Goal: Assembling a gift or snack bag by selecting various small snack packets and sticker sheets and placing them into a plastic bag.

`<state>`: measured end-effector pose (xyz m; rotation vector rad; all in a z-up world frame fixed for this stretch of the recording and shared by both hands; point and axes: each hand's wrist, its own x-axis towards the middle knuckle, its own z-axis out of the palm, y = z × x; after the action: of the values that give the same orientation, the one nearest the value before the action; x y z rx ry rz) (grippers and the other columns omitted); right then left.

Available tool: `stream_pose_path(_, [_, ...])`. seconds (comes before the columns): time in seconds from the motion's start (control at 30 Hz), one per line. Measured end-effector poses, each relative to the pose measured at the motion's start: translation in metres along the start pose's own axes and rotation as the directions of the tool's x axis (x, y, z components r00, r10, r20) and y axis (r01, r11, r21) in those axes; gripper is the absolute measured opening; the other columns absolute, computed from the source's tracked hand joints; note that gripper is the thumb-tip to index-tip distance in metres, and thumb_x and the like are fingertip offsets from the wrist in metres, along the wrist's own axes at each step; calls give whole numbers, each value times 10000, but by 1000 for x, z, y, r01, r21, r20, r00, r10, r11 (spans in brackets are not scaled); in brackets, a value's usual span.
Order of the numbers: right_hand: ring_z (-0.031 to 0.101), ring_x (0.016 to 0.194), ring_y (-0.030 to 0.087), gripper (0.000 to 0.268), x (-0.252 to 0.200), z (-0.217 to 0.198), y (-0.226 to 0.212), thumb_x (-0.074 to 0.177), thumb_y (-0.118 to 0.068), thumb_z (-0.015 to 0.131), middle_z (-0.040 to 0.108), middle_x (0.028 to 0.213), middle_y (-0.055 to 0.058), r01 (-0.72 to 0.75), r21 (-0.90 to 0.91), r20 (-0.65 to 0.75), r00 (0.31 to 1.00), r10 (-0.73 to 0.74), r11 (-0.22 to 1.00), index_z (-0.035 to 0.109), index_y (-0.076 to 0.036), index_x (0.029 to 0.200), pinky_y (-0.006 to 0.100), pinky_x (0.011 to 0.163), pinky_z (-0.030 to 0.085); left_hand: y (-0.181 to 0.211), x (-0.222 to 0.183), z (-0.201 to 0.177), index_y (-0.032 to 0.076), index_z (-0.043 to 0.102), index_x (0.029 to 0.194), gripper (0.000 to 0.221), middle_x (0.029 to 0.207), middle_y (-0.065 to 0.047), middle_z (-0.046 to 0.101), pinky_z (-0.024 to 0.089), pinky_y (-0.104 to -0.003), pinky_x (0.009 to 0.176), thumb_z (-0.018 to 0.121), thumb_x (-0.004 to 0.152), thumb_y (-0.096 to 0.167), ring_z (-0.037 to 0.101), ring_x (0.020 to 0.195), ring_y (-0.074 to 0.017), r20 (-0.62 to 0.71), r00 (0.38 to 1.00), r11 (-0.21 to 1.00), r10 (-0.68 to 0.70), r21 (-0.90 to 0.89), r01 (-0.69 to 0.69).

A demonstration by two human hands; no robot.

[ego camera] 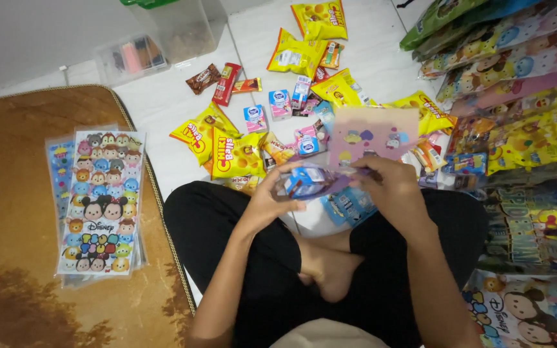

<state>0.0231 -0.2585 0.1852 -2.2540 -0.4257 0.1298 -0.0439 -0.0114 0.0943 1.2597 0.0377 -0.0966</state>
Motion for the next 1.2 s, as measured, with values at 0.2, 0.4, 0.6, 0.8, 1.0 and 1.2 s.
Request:
stream_pose_path(0.2, [752,968,321,281,-5,-5,-22,829,89,734,781,905,140,28,9,-130,991,-27,1000,806,-82,1040,384,846,597,13,-9,1,17,659,1331,596,1386,-159,556,609,-472,945,859,771,-26,608,1253,-341,10,983,961,184,209,-181])
stream_pose_path(0.4, [754,953,315,289,-6,-19,-37,840,55,717,783,871,121,-20,-27,-123,992,16,999,809,-120,1050,387,877,579,42,-7,11,232,849,952,124,953,50,806,600,-301,813,820,876,139,769,894,-171,-27,893,686,450,651,-326])
stream_pose_path(0.6, [719,612,198,191,-3,-42,-35,961,-94,727,744,729,91,-107,-164,-166,983,79,981,813,-171,1113,320,720,575,90,5,22,193,823,916,56,918,20,799,597,-351,812,800,899,145,746,875,-238,80,789,386,609,839,-384])
stream_pose_path(0.8, [741,807,320,175,6,-61,-38,983,-105,744,762,814,100,4,-259,-228,972,-65,966,828,-182,1116,400,741,571,115,30,20,265,803,942,40,928,129,771,476,-343,948,771,942,240,685,940,-165,183,706,194,684,887,-418])
stream_pose_path(1.0, [721,735,299,148,16,-71,-48,1005,-103,779,761,827,83,77,-282,-241,959,-148,956,840,-173,1120,363,731,551,129,44,24,213,798,931,32,909,78,772,400,-432,1073,776,951,225,696,911,-190,207,643,136,738,887,-441])
stream_pose_path(1.2, [743,802,168,68,22,-86,-48,1047,-97,825,804,1002,56,267,-396,-247,891,-382,879,854,-127,1101,296,603,506,140,39,28,173,783,1028,56,1108,24,775,312,-424,1108,751,1001,136,715,1027,-185,266,641,115,720,865,-488])
